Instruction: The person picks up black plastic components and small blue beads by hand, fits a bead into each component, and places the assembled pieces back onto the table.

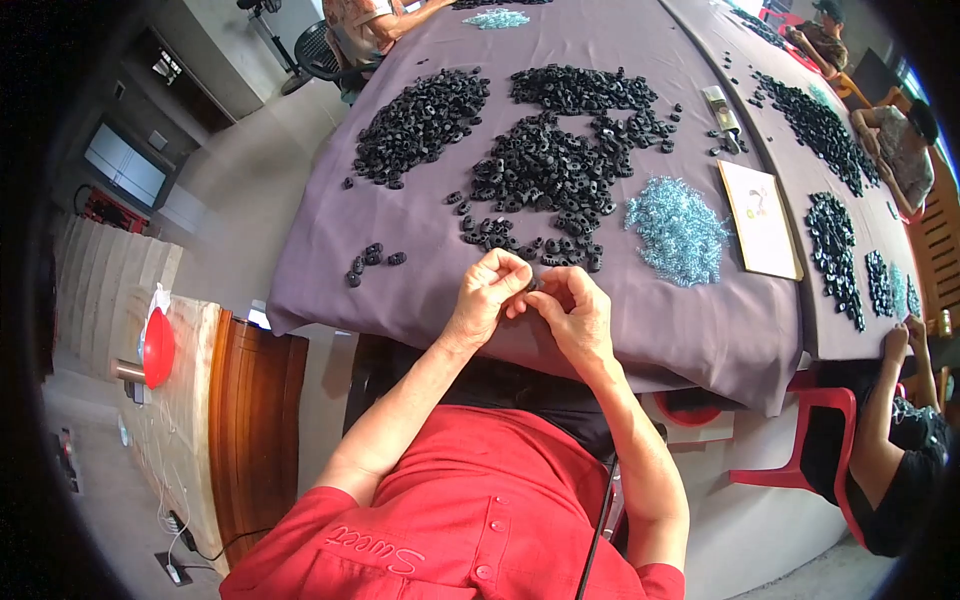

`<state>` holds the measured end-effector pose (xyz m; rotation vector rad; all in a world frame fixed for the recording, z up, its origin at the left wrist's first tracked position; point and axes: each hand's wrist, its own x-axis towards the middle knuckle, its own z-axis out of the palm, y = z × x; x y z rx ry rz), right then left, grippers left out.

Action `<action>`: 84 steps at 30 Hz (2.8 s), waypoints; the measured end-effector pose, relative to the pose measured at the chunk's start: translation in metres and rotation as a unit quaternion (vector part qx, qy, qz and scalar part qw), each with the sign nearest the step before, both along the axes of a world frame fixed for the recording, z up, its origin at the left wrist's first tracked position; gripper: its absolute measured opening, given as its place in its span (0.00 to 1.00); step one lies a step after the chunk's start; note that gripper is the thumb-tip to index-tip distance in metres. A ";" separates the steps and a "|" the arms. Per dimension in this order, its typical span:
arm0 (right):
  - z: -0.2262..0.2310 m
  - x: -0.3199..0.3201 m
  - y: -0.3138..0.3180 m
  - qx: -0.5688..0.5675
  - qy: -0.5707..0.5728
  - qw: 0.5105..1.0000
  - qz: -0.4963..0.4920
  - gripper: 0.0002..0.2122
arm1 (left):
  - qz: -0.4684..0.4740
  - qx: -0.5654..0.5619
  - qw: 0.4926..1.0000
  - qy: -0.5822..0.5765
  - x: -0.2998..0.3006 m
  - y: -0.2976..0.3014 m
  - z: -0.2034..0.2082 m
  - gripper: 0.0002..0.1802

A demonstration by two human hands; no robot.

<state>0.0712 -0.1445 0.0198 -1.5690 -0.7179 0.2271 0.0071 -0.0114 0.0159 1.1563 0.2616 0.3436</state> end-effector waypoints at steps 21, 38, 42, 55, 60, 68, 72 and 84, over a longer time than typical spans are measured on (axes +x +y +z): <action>0.018 0.053 0.046 -0.265 -0.400 0.872 -0.095 0.05 | 0.081 -0.186 0.976 -0.074 0.002 0.006 -0.016 0.06; 0.023 0.047 0.030 -0.101 -0.225 0.968 -0.051 0.05 | 0.076 -0.179 0.979 -0.064 0.003 0.007 -0.014 0.05; 0.020 0.018 0.007 -0.048 -0.047 0.997 -0.033 0.04 | 0.089 -0.155 0.984 -0.022 0.003 0.004 -0.004 0.04; -0.002 0.006 -0.004 0.051 0.105 0.993 -0.006 0.09 | 0.088 -0.063 0.994 0.011 0.018 -0.019 0.001 0.05; 0.000 0.004 -0.004 0.060 0.083 0.995 0.004 0.10 | 0.078 -0.070 0.994 0.016 0.017 -0.016 -0.003 0.04; -0.003 0.004 -0.001 0.009 0.054 0.998 -0.007 0.09 | 0.061 -0.054 0.997 0.005 0.018 -0.014 -0.006 0.06; 0.000 0.003 -0.001 0.015 0.074 0.997 -0.003 0.09 | 0.049 -0.025 0.998 0.017 0.017 -0.013 -0.006 0.07; -0.004 0.005 -0.002 0.041 0.089 0.995 -0.004 0.07 | 0.022 -0.003 1.000 -0.014 0.014 -0.012 -0.012 0.06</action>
